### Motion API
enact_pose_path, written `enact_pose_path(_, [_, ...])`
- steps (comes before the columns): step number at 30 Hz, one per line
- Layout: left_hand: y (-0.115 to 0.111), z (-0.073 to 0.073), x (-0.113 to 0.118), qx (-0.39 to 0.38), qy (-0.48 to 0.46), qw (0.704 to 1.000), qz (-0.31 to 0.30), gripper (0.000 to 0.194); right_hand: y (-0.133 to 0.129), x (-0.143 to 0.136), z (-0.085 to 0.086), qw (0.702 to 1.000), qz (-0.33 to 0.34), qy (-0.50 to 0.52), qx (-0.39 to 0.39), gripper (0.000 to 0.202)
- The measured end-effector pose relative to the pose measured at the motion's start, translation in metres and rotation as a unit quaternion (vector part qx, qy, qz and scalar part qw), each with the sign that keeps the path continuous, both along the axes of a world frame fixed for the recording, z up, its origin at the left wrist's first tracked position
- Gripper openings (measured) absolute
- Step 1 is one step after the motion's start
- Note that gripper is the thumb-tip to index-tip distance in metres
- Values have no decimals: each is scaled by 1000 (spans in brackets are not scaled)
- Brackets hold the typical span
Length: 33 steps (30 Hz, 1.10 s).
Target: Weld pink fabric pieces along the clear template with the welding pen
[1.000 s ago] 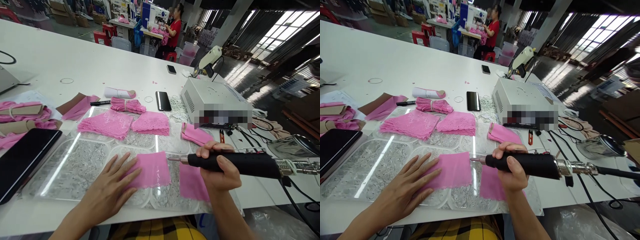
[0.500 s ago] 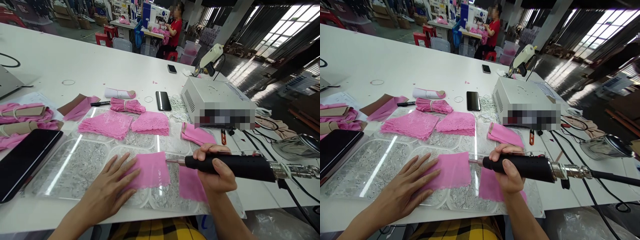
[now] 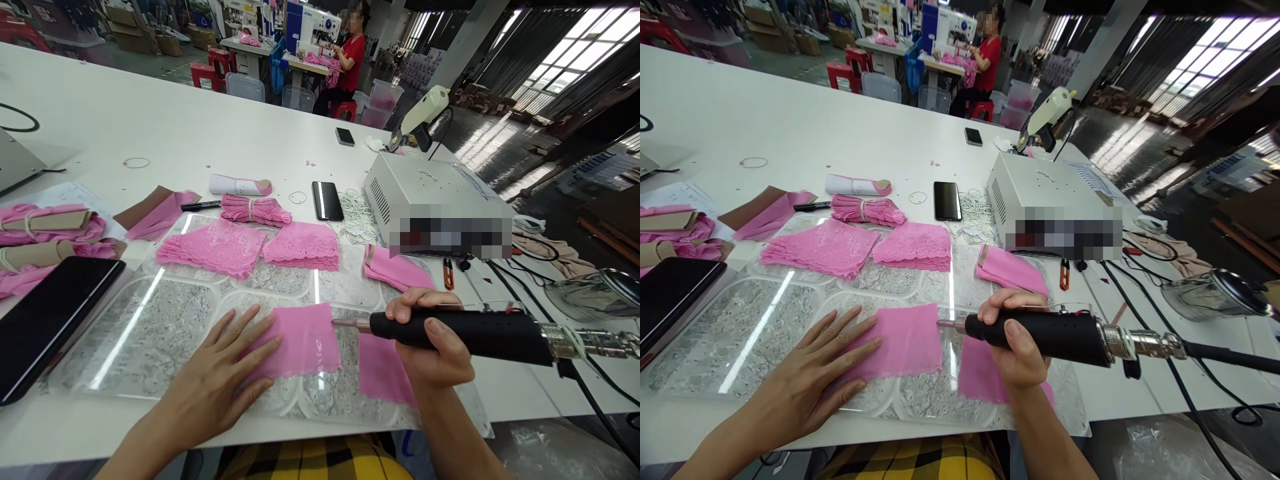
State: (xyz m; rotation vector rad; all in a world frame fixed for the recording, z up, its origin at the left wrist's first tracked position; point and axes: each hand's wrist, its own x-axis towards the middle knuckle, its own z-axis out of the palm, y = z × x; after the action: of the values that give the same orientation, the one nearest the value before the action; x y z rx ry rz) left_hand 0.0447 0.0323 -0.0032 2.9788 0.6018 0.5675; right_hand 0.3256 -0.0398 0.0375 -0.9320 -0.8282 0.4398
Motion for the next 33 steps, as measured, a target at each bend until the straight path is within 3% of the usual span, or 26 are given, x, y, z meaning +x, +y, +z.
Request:
enact_pose_path(7, [1,0,0,17,14,1000,-4,46,-1,0,3,1000,8,-2,-3,11])
enact_pose_path(17, [0,-1,-1,-4,12,1000,-1,45,-23,3,4,999,32,9,-7,17])
enact_pose_path(28, [3,-1,0,28,11,999,-14,49,-19,1,1,997,73,-1,16,13])
enact_pose_path(33, [7,-5,-1,37,-19,999,-26,46,-23,16,6,999,29,27,31,16])
